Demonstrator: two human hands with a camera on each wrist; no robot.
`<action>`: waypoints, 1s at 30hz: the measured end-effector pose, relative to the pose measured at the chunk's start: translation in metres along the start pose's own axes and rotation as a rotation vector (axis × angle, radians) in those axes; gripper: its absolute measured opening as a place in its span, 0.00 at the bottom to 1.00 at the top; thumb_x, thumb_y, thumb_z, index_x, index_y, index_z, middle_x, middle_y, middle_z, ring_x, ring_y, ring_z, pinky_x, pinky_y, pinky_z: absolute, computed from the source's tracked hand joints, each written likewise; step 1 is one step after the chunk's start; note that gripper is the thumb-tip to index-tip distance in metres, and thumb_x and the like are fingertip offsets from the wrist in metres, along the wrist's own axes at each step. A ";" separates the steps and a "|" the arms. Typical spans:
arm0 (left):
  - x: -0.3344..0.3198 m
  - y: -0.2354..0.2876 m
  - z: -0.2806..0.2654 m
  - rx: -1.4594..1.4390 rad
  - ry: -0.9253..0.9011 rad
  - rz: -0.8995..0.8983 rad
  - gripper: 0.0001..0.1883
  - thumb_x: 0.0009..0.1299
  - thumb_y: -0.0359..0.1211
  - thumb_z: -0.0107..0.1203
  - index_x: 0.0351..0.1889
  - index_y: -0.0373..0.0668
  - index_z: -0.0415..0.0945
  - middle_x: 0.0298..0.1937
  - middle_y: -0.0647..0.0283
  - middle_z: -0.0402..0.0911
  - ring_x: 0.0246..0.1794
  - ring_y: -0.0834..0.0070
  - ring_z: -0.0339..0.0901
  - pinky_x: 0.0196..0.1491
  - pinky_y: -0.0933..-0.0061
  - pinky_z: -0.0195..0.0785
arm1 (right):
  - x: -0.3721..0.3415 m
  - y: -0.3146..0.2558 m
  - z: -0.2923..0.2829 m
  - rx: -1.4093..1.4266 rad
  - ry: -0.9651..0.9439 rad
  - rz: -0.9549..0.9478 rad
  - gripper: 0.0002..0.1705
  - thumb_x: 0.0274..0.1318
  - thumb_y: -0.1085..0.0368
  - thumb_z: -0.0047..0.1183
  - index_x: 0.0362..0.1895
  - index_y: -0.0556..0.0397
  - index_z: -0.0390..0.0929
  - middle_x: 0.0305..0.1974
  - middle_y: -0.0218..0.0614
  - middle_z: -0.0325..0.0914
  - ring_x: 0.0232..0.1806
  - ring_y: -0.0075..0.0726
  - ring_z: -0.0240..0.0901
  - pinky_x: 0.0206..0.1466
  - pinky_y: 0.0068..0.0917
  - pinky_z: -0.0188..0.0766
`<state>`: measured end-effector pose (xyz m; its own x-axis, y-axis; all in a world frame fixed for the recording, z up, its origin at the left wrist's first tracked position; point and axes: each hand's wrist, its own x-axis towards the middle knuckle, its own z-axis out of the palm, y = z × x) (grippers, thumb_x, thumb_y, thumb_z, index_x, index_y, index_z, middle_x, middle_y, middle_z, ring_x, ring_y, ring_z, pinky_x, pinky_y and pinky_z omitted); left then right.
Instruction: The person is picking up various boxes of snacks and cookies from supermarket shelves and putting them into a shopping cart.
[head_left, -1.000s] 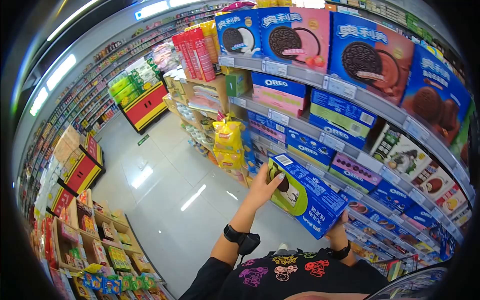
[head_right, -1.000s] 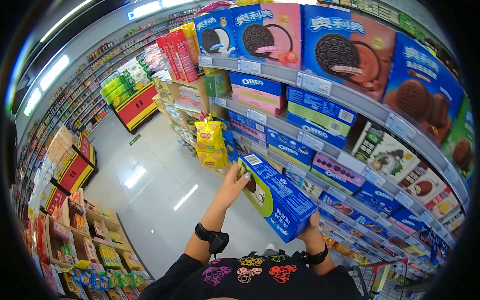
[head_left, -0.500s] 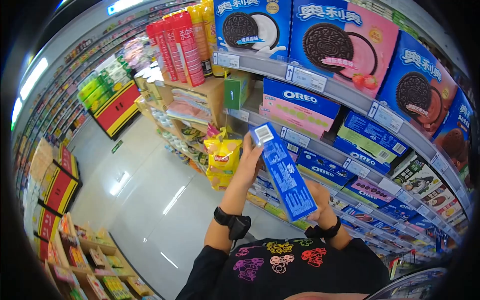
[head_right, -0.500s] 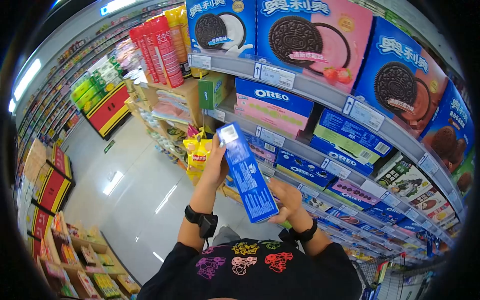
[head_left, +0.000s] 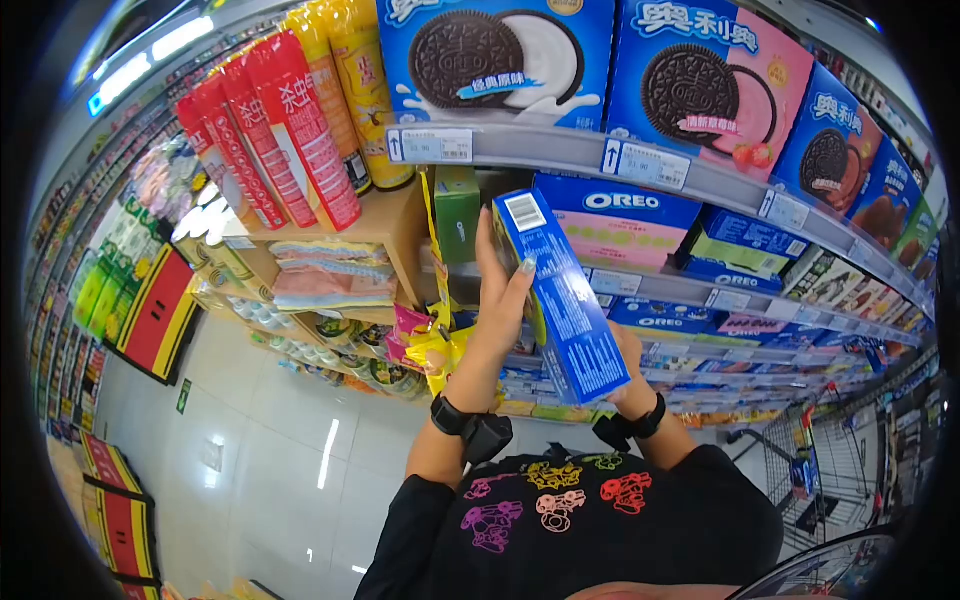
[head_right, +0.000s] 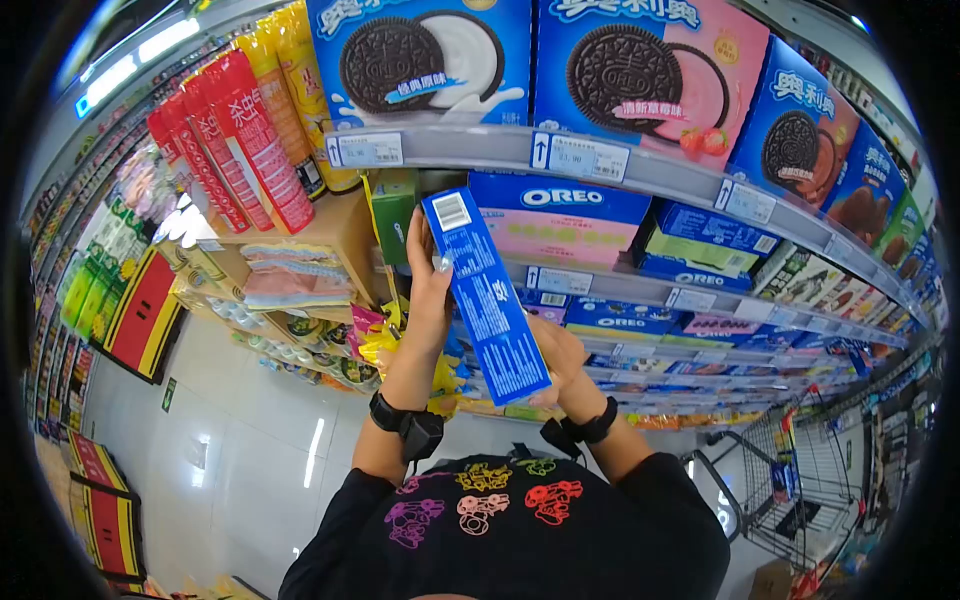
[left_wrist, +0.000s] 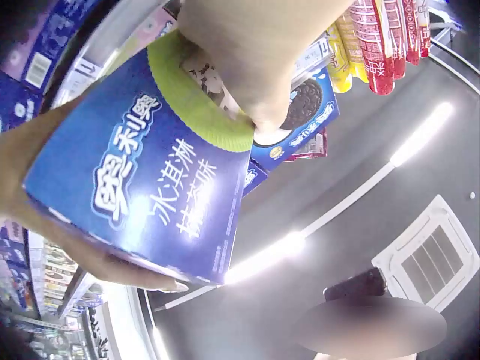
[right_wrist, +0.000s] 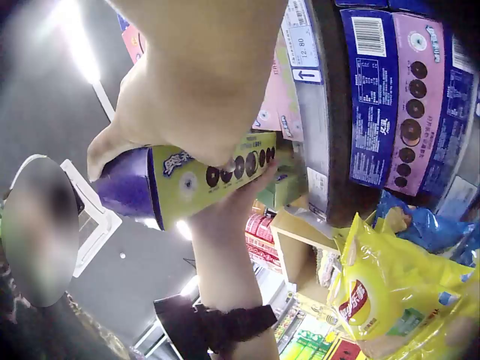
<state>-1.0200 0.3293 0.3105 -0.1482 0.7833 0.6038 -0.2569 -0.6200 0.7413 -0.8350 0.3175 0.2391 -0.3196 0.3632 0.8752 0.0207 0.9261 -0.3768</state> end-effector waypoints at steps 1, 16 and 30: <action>0.000 -0.002 -0.004 0.002 -0.019 0.011 0.42 0.64 0.40 0.49 0.68 0.37 0.34 0.69 0.51 0.40 0.70 0.64 0.40 0.67 0.67 0.35 | 0.003 0.004 0.003 -0.089 0.004 -0.088 0.42 0.48 0.38 0.46 0.48 0.69 0.69 0.43 0.56 0.75 0.37 0.52 0.77 0.38 0.34 0.74; -0.015 0.017 -0.025 0.063 -0.210 0.058 0.51 0.61 0.58 0.46 0.68 0.35 0.30 0.71 0.48 0.33 0.72 0.59 0.31 0.68 0.61 0.27 | 0.038 0.008 0.042 -0.071 0.021 0.144 0.44 0.49 0.36 0.42 0.54 0.66 0.67 0.49 0.60 0.70 0.44 0.53 0.75 0.43 0.34 0.72; -0.026 0.015 -0.053 0.424 -0.259 0.104 0.36 0.65 0.30 0.46 0.68 0.33 0.39 0.70 0.50 0.43 0.69 0.62 0.46 0.67 0.66 0.42 | 0.081 0.026 0.083 -0.588 0.255 -0.180 0.41 0.33 0.74 0.60 0.57 0.52 0.59 0.50 0.56 0.69 0.45 0.59 0.72 0.45 0.40 0.72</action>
<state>-1.0709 0.3024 0.2906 0.1033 0.7129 0.6936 0.1648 -0.7000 0.6949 -0.9388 0.3624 0.2748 -0.1337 0.1439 0.9805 0.5246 0.8497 -0.0532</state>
